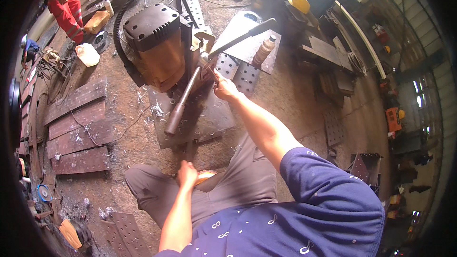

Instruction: The person uses a handheld hole saw drill to cut holes in metal plates. They position the tool, operate the lever to advance the drill, and then remove the cut metal plug from the plate.

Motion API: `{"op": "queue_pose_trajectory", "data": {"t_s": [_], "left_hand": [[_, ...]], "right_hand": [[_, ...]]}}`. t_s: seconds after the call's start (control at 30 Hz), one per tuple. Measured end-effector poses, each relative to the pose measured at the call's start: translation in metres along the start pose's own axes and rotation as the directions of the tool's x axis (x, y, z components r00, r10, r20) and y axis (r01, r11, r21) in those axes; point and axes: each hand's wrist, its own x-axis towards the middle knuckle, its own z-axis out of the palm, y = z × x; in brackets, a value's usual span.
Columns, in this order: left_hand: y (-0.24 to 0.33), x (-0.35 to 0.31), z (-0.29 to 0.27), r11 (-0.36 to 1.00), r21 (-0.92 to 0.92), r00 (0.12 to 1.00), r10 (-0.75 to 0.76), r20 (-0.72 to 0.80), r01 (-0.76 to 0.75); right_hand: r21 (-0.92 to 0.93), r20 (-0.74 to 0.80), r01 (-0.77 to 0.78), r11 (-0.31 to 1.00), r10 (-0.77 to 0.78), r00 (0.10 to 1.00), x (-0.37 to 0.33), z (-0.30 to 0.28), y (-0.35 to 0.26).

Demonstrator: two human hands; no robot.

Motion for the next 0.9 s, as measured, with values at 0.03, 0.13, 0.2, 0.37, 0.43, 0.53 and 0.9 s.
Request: {"op": "queue_pose_trajectory", "data": {"t_s": [0.03, 0.13, 0.2, 0.37, 0.43, 0.53, 0.9], "left_hand": [[-0.023, 0.021, 0.006, 0.996, -0.018, 0.993, -0.092, -0.078, 0.091], [-0.064, 0.061, 0.008, 0.822, -0.488, 0.839, -0.466, -0.281, 0.293], [-0.068, 0.064, 0.002, 0.697, -0.668, 0.742, -0.587, -0.323, 0.261], [-0.009, 0.008, 0.007, 0.951, -0.308, 0.895, -0.155, -0.418, 0.021], [0.029, -0.03, -0.002, 0.977, -0.203, 0.975, -0.109, -0.193, 0.069], [0.018, -0.032, 0.019, 0.962, -0.27, 0.981, -0.004, -0.194, -0.049], [0.021, -0.012, 0.048, 0.971, -0.234, 0.985, 0.013, -0.171, -0.053]], "right_hand": [[0.001, 0.012, 0.0, 1.0, 0.0, 1.0, 0.0, 0.003, -0.01], [-0.005, 0.026, 0.0, 1.0, 0.0, 1.0, -0.002, 0.004, -0.026], [-0.001, 0.033, 0.001, 1.0, -0.001, 0.999, 0.002, 0.008, -0.018], [0.016, 0.033, -0.013, 1.0, 0.013, 0.999, 0.003, 0.006, -0.01], [0.015, 0.014, -0.011, 1.0, 0.01, 1.0, 0.001, 0.004, -0.003], [0.048, 0.091, -0.05, 0.998, 0.046, 0.995, -0.003, 0.002, -0.028], [-0.004, 0.038, -0.006, 1.0, 0.006, 0.999, 0.006, 0.007, -0.014]]}}
